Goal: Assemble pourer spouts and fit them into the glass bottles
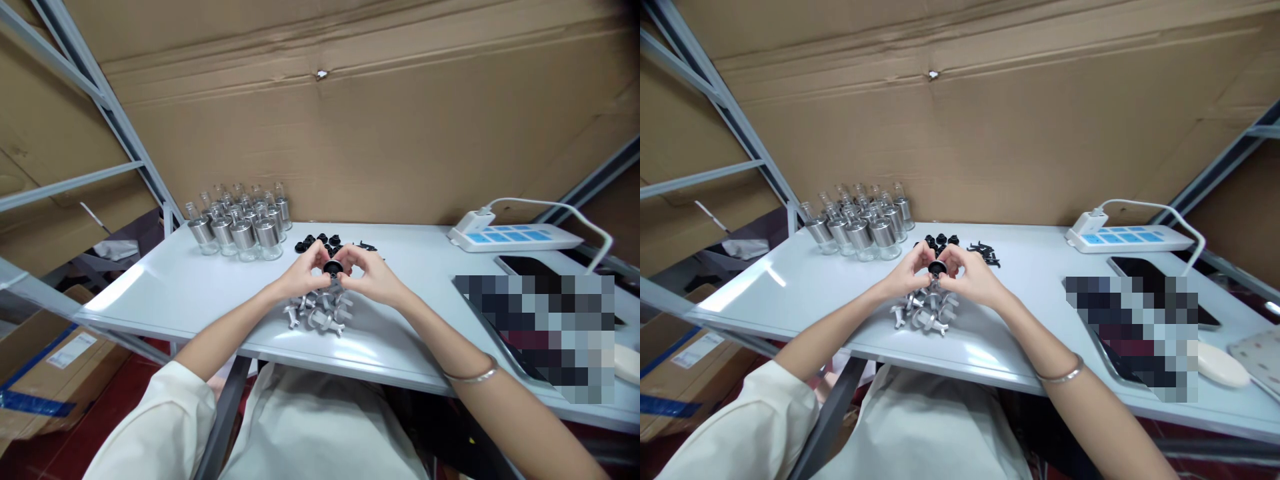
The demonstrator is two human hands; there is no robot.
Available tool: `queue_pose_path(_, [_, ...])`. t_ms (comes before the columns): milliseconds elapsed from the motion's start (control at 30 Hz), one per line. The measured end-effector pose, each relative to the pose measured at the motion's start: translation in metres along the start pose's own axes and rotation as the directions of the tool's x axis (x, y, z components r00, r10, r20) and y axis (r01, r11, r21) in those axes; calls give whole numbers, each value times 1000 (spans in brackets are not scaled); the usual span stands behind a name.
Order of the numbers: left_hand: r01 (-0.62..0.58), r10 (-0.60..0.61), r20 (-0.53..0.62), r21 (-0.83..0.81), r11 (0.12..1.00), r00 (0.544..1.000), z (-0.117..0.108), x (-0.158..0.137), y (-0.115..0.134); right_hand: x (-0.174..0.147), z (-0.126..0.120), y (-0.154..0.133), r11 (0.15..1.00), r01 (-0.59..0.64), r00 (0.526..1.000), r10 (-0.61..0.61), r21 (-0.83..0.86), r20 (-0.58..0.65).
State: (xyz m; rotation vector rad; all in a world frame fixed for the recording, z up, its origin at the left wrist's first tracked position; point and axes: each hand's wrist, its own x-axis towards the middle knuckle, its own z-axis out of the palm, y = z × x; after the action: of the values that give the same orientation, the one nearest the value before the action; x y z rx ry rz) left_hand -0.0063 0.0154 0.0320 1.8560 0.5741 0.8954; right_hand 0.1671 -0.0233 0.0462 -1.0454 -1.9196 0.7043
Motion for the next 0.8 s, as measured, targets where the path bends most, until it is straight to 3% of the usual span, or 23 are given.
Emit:
queue_pose_path(367, [-23,23,0,37,999,1000,-5,0,-1,2,-2,7,990,-62,998,60,124,22])
queue_pose_path(800, [-19,20,-14,88,996,1000,-5,2,-5,1,-1,7,992,-83,996,82,92,19])
